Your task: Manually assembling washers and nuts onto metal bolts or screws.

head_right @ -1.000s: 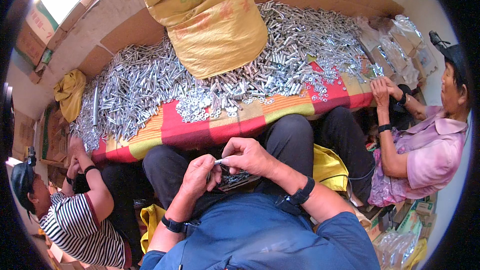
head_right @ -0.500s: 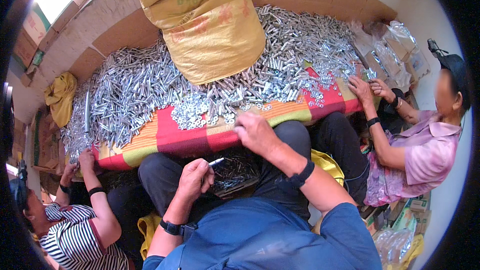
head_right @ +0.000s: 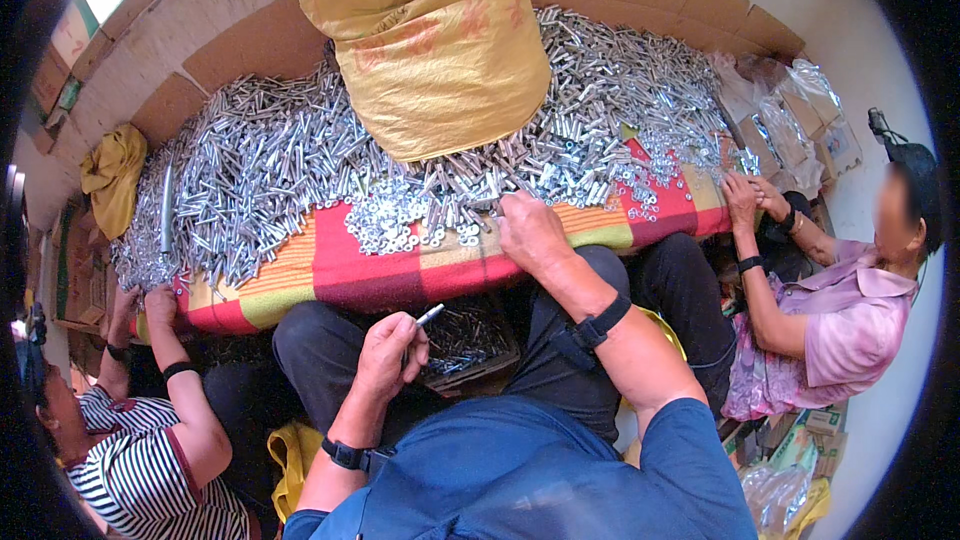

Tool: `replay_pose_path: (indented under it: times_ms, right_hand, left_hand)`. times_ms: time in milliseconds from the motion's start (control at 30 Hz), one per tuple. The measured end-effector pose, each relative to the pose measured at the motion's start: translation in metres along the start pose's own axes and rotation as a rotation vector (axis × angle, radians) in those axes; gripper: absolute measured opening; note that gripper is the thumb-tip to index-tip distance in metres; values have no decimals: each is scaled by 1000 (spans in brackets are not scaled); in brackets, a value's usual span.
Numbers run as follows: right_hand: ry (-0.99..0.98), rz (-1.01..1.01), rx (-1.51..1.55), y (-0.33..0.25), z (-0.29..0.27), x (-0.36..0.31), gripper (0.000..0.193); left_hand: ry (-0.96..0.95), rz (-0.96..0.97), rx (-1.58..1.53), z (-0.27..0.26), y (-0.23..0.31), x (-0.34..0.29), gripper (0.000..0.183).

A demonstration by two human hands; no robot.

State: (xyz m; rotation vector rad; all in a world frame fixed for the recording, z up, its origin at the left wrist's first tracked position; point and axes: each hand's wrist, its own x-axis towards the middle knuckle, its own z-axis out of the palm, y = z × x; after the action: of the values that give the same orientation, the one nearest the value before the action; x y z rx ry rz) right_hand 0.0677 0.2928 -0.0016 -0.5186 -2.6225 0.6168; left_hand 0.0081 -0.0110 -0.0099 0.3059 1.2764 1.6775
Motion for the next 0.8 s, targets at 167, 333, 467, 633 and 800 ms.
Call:
replay_pose_path:
  times_ms: [167, 333, 467, 633, 800]
  right_hand:
    - [20, -73, 119, -8, -8, -4, 12]
    - [-2, -43, 0, -11, 1, -8, 11]
    - [-16, -44, 4, -12, 0, -8, 11]
    - [20, -98, 117, -16, -5, -7, 9]
    - [-81, -169, 166, -24, 6, -8, 9]
  left_hand:
    - [6, -10, -2, 1, 1, 0, 36]
    - [-5, -14, -1, 1, 1, 1, 36]
    - [-15, -19, -4, -1, 0, 1, 36]
    - [-16, -17, 3, -1, 0, 0, 36]
    - [-1, -5, 14, 2, -2, 2, 38]
